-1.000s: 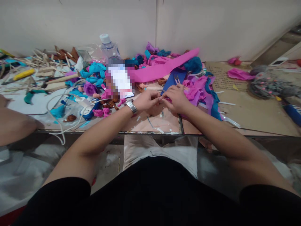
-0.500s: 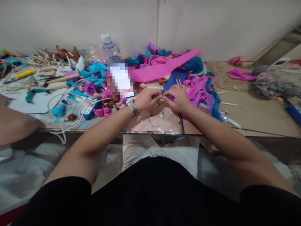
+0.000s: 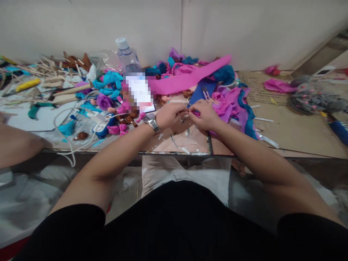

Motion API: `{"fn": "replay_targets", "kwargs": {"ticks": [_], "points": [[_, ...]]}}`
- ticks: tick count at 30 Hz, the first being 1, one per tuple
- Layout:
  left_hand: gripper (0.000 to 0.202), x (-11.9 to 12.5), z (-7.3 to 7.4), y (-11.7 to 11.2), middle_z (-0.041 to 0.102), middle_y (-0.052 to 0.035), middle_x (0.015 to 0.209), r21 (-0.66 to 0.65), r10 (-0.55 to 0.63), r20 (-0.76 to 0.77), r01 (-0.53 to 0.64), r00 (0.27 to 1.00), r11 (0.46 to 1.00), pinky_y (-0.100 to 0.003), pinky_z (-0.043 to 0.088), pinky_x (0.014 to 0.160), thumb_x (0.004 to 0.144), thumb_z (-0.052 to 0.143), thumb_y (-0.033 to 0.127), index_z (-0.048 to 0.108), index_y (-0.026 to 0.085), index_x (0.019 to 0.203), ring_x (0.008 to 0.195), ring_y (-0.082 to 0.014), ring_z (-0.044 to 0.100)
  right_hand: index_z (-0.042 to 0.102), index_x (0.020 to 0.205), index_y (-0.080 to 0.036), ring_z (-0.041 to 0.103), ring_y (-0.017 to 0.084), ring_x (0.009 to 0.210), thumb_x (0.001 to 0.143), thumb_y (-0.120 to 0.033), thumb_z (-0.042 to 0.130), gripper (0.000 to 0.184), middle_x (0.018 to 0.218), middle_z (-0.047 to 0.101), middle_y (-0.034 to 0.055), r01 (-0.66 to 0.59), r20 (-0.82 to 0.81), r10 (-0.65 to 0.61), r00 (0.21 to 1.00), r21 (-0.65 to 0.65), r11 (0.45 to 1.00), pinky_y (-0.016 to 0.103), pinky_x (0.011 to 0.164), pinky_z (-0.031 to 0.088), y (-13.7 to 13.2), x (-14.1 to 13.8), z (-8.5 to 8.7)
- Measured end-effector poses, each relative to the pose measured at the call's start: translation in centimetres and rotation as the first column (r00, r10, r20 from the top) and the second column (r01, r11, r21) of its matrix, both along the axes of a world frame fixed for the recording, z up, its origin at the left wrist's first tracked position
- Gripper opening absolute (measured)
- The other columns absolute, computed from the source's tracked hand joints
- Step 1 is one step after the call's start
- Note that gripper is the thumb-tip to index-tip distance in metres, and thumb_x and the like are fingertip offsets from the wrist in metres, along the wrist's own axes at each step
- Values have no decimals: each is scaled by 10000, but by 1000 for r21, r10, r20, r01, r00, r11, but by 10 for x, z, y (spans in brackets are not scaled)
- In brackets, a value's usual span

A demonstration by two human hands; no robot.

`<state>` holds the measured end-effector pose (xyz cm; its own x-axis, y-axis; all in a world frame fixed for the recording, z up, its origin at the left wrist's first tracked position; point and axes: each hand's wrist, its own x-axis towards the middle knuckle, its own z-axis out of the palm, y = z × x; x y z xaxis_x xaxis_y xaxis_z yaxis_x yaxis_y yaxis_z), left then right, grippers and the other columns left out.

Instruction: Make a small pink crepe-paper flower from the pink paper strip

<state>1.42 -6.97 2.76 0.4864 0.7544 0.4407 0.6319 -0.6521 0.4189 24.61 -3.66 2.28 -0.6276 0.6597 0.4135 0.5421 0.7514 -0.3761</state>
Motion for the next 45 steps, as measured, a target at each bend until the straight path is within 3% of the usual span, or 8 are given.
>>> {"fn": "replay_targets", "kwargs": {"ticks": [4, 9, 13, 20, 24, 29, 35, 45], "points": [[497, 4, -2, -3, 751, -63, 826, -230, -7, 110, 33, 994, 973, -330, 470, 755, 1115, 497, 551, 737, 174, 898, 753, -186, 650, 747, 973, -214, 640, 334, 1118, 1019, -356, 586, 220, 1004, 810, 104, -37, 19, 36, 999, 95, 995, 522, 1055, 304, -1, 2, 1], [676, 3, -8, 1, 741, -66, 805, -522, -18, 328, 197, 945, 830, -299, 519, 726, 1024, 560, 800, 723, 159, 883, 730, -166, 657, 763, 971, -216, 628, 335, 1122, 1034, -344, 581, 231, 997, 820, 96, -83, 55, 73, 996, 198, 977, 556, 1098, 273, -5, 3, 4], [607, 0, -8, 3, 759, -73, 834, -599, 8, 352, 218, 936, 770, -272, 514, 717, 1002, 651, 748, 732, 156, 895, 735, -148, 659, 778, 951, -221, 617, 329, 1107, 1058, -355, 564, 274, 991, 827, 95, -86, 52, 76, 996, 210, 974, 568, 1103, 265, -6, 3, 4], [288, -1, -1, 3, 747, -56, 825, -170, -4, -49, -5, 999, 985, -331, 464, 788, 1045, 604, 342, 730, 191, 835, 801, -200, 655, 779, 922, -223, 614, 335, 1100, 1013, -381, 624, 240, 943, 820, 100, -64, 33, 62, 998, 85, 994, 547, 1055, 275, 1, 2, -4], [279, -2, 0, 4, 743, -73, 854, -81, -18, -105, 10, 994, 997, -346, 467, 821, 1050, 604, 334, 714, 193, 836, 846, -222, 661, 775, 943, -217, 630, 331, 1099, 1002, -382, 619, 235, 987, 831, 101, -41, 31, 40, 999, 32, 999, 521, 1017, 293, 3, 0, -5], [440, 0, -2, 1, 744, -73, 844, -208, -13, 2, 14, 1000, 978, -341, 472, 787, 1128, 445, 428, 705, 182, 873, 787, -206, 649, 781, 956, -219, 636, 324, 1098, 1011, -370, 619, 228, 995, 830, 91, -16, 29, 13, 1000, 93, 996, 526, 1056, 286, 2, 0, -4], [526, 2, -5, 1, 737, -61, 814, -513, 40, 239, 91, 970, 854, -289, 492, 715, 1107, 505, 588, 713, 166, 871, 736, -165, 639, 781, 944, -226, 634, 326, 1098, 1038, -358, 627, 224, 971, 835, 86, -53, 49, 45, 998, 182, 982, 555, 1099, 271, -1, 1, 0], [404, 9, -1, -3, 681, -47, 722, -786, 333, 395, 128, 856, 604, -247, 372, 554, 1015, 694, 452, 691, 167, 729, 594, -110, 560, 792, 989, -241, 613, 329, 1139, 1099, -366, 574, 274, 1009, 838, 82, -110, 85, 91, 992, 266, 958, 589, 1135, 251, -7, 3, 3]]}}
